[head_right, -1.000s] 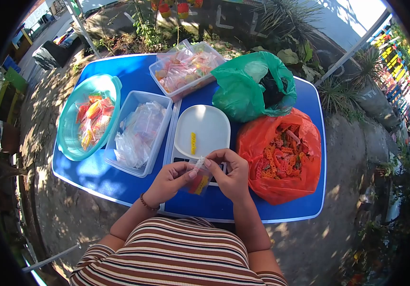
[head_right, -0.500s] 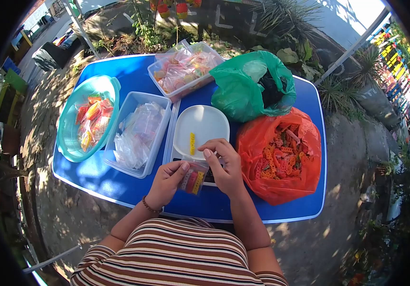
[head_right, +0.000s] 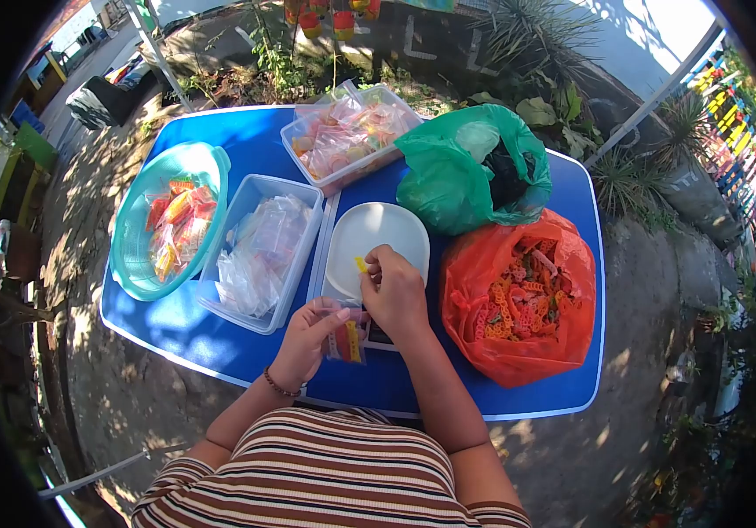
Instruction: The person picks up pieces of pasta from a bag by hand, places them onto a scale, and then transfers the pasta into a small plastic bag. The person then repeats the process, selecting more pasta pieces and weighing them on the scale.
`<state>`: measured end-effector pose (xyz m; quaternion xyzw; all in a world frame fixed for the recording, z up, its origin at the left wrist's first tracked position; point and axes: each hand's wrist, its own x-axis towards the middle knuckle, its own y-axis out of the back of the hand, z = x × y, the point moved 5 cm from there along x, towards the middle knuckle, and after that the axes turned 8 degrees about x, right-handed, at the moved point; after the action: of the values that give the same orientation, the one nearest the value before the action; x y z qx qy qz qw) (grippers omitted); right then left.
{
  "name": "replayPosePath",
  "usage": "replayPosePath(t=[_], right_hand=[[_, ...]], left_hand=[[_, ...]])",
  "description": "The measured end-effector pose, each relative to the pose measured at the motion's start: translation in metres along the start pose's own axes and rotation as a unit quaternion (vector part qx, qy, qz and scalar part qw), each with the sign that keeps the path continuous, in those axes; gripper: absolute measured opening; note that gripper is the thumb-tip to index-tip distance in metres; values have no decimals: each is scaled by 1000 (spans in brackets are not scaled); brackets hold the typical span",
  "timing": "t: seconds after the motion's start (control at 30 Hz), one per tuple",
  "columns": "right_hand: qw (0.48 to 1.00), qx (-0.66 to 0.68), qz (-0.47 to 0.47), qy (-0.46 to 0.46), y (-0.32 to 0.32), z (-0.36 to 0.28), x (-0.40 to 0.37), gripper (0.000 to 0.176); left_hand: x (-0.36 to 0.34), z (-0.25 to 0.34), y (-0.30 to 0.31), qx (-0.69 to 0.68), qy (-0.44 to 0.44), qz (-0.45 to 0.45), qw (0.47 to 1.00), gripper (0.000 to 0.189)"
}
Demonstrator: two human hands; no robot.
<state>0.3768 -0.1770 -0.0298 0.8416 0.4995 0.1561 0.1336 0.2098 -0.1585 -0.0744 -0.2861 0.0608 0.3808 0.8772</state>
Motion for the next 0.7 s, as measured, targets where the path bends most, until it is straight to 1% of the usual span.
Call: replayPosePath(t=[0.07, 0.1, 0.17, 0.2, 0.3, 0.33, 0.4, 0.43, 0.53, 0.63, 0.7], right_hand=[[998, 49, 30, -18, 14, -16, -5, 27], [994, 101, 29, -1, 18, -13, -8, 28], [978, 204, 27, 32, 27, -1, -16, 30], [948, 319, 4, 9, 30, -7, -23, 28], [908, 417, 41, 6, 45, -29, -40, 30], [905, 422, 53, 10, 48, -33, -45, 32], [912, 406, 44, 37, 51, -31, -55, 33], [915, 397, 40, 50, 53, -30, -60, 33], [929, 371, 15, 13, 50, -32, -73, 33], [980, 177, 28, 87, 57, -44, -77, 26], [979, 191, 30, 66, 57, -34, -78, 20]], left_hand=[[0, 5, -8, 18, -18, -18, 1000, 23], [-1, 9, -13, 27, -26, -27, 999, 23], [-8, 21, -20, 84, -13, -24, 996, 21], [-9, 24, -22, 113, -6, -24, 993, 20], [-10, 24, -26, 159, -56, -36, 985, 18], [-10, 24, -28, 150, -67, -43, 985, 19], [-10, 24, -34, 133, -87, -58, 986, 24], [-10, 23, -36, 128, -82, -58, 987, 25], [-11, 23, -42, 119, -72, -64, 988, 27], [-12, 23, -46, 133, -65, -85, 985, 29], [-13, 25, -48, 153, -61, -100, 981, 30]])
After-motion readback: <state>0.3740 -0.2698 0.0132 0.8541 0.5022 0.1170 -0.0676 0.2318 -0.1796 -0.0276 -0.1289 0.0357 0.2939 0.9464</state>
